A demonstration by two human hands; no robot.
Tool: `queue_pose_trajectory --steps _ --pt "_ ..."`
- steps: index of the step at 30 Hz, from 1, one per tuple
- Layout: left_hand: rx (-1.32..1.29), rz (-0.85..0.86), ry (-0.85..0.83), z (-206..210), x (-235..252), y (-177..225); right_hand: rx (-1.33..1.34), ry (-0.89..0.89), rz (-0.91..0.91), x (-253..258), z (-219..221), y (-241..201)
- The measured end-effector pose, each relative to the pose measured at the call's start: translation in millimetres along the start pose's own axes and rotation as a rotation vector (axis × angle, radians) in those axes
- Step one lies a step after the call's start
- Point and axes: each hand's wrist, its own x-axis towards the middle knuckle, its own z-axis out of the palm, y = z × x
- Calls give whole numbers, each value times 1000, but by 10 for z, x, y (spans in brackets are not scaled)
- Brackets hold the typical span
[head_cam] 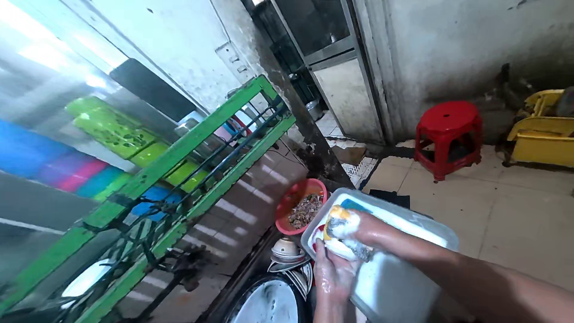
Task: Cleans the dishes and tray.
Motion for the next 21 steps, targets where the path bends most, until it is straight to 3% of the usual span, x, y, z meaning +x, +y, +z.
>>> queue_pose_trajectory --steps 3,9,12,15,17,21 --pt "19 111 30 110 65 66 -81 9 33 65 55 194" --pt "-38 126 -21 147 23 -22 -350 -17 -348 -339 302 318" --pt "31 135 -5 184 -30 -160 -486 -66 -319 -164 150 369" --pt "180 271 7 121 -13 -134 -680 -195 -320 -232 77 270" --pt "196 314 -7 65 16 -60 -701 -258 -357 -348 132 173" --pt "48 230 -39 57 -1 -90 -573 -163 -472 -338 177 182"
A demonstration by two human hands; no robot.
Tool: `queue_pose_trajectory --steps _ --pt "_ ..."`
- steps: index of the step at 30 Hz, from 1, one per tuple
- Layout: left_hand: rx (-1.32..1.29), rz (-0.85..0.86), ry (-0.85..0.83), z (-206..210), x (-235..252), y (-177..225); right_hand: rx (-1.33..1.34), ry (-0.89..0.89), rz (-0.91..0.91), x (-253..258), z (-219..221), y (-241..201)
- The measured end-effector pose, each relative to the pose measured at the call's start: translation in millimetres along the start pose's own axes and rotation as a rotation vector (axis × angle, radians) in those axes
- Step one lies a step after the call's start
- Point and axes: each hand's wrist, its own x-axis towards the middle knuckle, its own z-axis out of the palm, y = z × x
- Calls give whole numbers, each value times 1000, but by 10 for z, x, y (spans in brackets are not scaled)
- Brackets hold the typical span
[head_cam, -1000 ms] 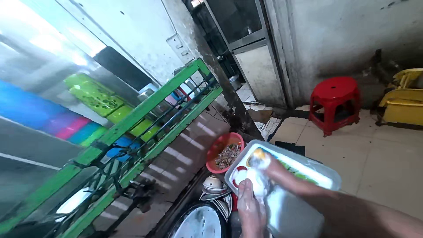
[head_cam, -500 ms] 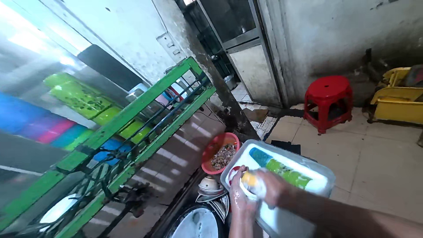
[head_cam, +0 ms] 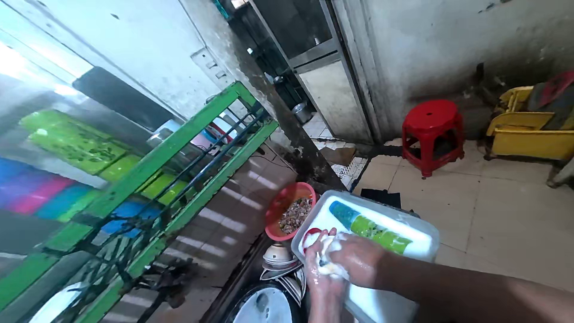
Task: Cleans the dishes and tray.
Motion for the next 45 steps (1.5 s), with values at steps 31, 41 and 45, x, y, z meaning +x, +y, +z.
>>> queue_pose_trajectory --steps 31,41,45 --pt "176 53 -109 -455 -119 438 -5 -76 -307 -206 84 -36" --pt "1377 357 271 -1134 -30 843 -74 269 97 -563 -26 776" --pt "1726 13 -397 -194 197 139 -74 110 211 -478 7 821"
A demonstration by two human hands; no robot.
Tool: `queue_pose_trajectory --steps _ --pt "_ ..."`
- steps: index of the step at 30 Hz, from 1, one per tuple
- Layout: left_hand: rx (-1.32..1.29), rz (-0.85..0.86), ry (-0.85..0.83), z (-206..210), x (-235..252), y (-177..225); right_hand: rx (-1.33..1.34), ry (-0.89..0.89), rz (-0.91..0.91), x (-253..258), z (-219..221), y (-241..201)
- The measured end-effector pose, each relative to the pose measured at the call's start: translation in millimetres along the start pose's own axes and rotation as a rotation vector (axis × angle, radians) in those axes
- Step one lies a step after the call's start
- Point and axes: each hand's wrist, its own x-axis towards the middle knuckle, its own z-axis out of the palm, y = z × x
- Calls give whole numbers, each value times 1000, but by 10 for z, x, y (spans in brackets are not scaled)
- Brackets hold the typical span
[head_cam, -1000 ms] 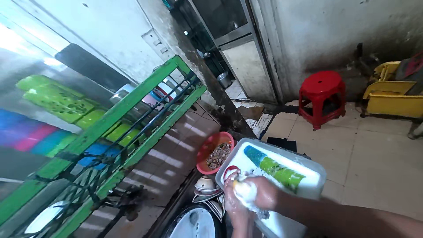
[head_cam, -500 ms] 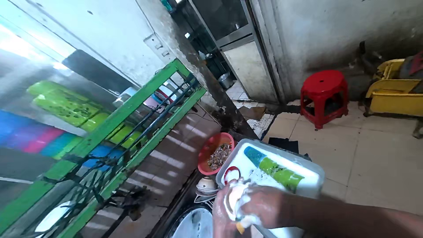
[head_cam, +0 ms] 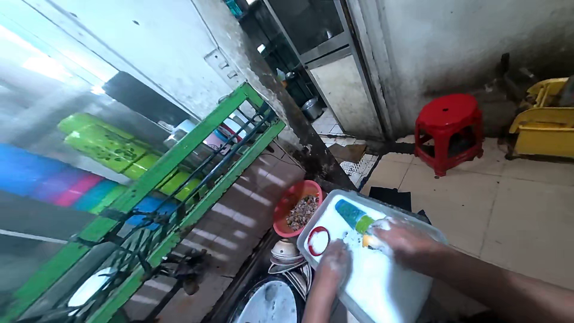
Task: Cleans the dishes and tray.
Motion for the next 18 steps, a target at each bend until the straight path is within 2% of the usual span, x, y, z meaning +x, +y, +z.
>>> queue_pose_trajectory --steps 2,4,6,9,12,15,18 --pt "279 -114 -289 240 293 130 4 -90 81 20 -19 -8" --pt "410 -168 -428 407 404 184 12 -168 149 41 -69 -49" --pt "454 -84 -508 440 364 246 7 -233 203 62 -131 -105" --pt "440 -2 -493 494 148 352 4 -259 217 75 -139 -111" --pt "392 -25 -542 524 -85 542 4 -293 231 91 -159 -124" --pt "385 -51 -583 557 -74 502 -2 -285 223 59 -153 -137" --pt "299 -72 -507 493 -29 437 -20 -277 228 61 -163 -160"
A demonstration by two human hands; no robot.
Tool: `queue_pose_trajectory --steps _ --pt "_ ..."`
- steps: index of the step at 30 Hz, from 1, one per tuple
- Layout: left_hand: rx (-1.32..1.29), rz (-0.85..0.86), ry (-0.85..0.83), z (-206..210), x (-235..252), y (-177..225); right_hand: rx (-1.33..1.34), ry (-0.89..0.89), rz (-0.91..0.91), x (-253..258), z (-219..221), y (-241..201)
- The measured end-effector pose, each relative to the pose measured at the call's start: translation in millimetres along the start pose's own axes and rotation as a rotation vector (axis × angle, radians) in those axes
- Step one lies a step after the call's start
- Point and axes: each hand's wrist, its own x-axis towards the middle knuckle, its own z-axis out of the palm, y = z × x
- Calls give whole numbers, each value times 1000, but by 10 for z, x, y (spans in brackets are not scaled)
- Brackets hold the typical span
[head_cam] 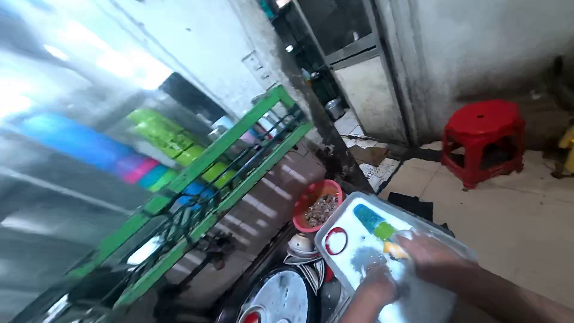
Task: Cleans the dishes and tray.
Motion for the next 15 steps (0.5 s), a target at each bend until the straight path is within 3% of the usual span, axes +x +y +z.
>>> queue_pose_trajectory --steps 4,7,8,11,12,13,15 --pt "-129 16 62 -97 -49 -51 -23 43 -8 77 71 59" --pt "-174 264 313 23 144 -269 -26 62 26 131 101 101" --pt "-386 259 371 -3 152 -309 20 82 26 118 91 114" --pt "-1466 144 501 -64 41 -296 273 283 -7 174 122 214" --pt "-1711 169 541 -61 -9 -235 363 382 -15 177 140 163" --pt "-1828 238 612 -70 -127 -141 424 485 -48 165 172 47" --pt "-1648 307 846 -334 -977 128 436 613 -182 113 304 -303"
